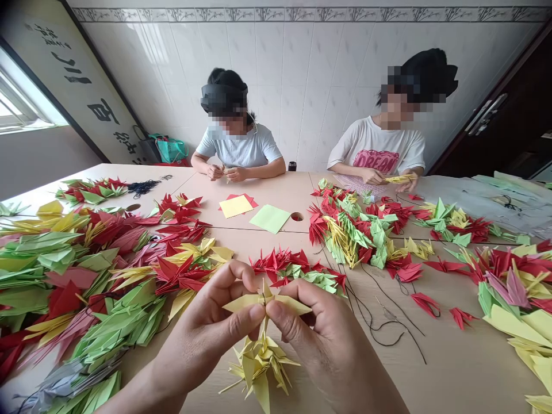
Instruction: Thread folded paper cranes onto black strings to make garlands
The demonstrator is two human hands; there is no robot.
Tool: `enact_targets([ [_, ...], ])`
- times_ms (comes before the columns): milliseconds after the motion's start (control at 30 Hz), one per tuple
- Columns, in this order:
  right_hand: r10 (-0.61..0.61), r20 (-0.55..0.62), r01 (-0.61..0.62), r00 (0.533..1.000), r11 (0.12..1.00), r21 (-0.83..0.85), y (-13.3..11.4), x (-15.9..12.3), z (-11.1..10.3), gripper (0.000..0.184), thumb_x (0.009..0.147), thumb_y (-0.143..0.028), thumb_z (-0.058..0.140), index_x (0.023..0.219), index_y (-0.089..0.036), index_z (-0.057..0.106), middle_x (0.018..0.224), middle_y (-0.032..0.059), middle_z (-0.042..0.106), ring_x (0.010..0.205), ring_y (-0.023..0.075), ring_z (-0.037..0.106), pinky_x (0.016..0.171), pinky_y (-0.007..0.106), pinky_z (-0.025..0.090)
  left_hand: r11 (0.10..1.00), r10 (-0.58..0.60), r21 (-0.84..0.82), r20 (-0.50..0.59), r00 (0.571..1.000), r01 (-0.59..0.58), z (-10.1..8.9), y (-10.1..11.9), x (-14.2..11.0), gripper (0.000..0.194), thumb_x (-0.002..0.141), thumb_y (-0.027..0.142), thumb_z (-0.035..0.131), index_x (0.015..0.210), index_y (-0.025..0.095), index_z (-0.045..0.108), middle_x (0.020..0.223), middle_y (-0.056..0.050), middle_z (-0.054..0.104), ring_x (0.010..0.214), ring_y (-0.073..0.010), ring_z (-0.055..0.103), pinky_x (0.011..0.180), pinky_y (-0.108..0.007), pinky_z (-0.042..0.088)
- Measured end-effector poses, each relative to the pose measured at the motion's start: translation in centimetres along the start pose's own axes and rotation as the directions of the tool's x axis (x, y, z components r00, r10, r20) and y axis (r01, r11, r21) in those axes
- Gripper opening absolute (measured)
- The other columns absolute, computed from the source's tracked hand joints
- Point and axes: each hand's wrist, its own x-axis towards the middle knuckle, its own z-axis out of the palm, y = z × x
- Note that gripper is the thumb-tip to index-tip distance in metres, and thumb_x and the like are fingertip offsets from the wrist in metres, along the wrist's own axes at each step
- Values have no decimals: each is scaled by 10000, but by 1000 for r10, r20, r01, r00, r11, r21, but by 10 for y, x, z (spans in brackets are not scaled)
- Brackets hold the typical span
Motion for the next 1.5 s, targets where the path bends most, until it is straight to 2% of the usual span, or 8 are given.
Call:
enact_targets([
  [367, 14, 98, -20, 995, 998, 64, -1, -1, -3, 330, 829, -506, 548, 707, -202, 593, 590, -35, 442, 545, 111, 402, 497, 209, 362, 997, 17, -79, 20, 1000, -16, -3, -5, -2, 130, 869, 257, 575, 906, 183, 475, 625, 48, 506, 559, -37, 498, 552, -127, 401],
  [500, -16, 93, 14, 996, 1000, 22, 4, 0, -2, 366, 834, -516, 542, 640, -205, 548, 590, -33, 427, 575, 121, 390, 500, 221, 332, 999, 49, 24, -41, 998, -48, 1, -5, -4, 102, 892, 247, 535, 887, 189, 452, 630, 52, 499, 553, -29, 471, 529, -113, 378],
  [733, -13, 40, 12, 999, 1000, 19, 1, 2, 0, 359, 845, -498, 536, 634, -207, 545, 601, -25, 439, 582, 120, 396, 514, 228, 344, 960, 217, 204, -117, 969, -190, 6, -13, -6, 54, 919, 226, 484, 922, 220, 430, 726, 43, 514, 589, -29, 449, 535, -122, 379],
  [933, 33, 53, -36, 998, 998, 53, 2, 0, -4, 366, 816, -540, 562, 668, -205, 562, 573, -40, 403, 528, 102, 341, 461, 212, 315, 999, 44, 21, 23, 999, -45, 2, -2, -4, 144, 878, 202, 566, 964, 190, 451, 803, 8, 569, 672, -36, 524, 605, -133, 416],
  [1133, 22, 52, -24, 998, 999, 29, 1, -1, -5, 379, 814, -534, 568, 627, -206, 541, 598, -29, 437, 572, 115, 390, 477, 215, 328, 992, 47, -124, 79, 996, -37, 0, -2, -4, 163, 866, 129, 574, 964, 194, 461, 738, 39, 556, 595, -6, 510, 550, -101, 377],
  [1233, 26, 75, -29, 997, 999, 32, 2, -1, -6, 349, 825, -528, 562, 675, -213, 580, 593, -31, 445, 558, 112, 384, 479, 213, 335, 998, 23, -62, 46, 999, -20, -3, -3, -2, 161, 865, 189, 589, 980, 190, 476, 703, 44, 526, 607, -18, 496, 564, -113, 379],
  [1367, -29, 51, 23, 998, 994, 108, 8, 1, -8, 306, 848, -487, 561, 707, -218, 599, 587, -31, 483, 551, 107, 407, 510, 207, 368, 993, 96, 62, -3, 995, -96, -6, -3, 0, 179, 884, 291, 559, 1017, 197, 485, 737, 28, 521, 682, -55, 498, 634, -162, 402],
  [1500, -107, -49, 114, 993, 975, 192, 15, 5, -10, 311, 851, -471, 566, 676, -215, 589, 575, -23, 504, 540, 110, 436, 487, 204, 373, 951, 113, 285, 48, 992, -122, -10, 1, 1, 346, 824, 356, 628, 1118, 230, 495, 1036, -32, 582, 979, -145, 527, 849, -255, 416],
])
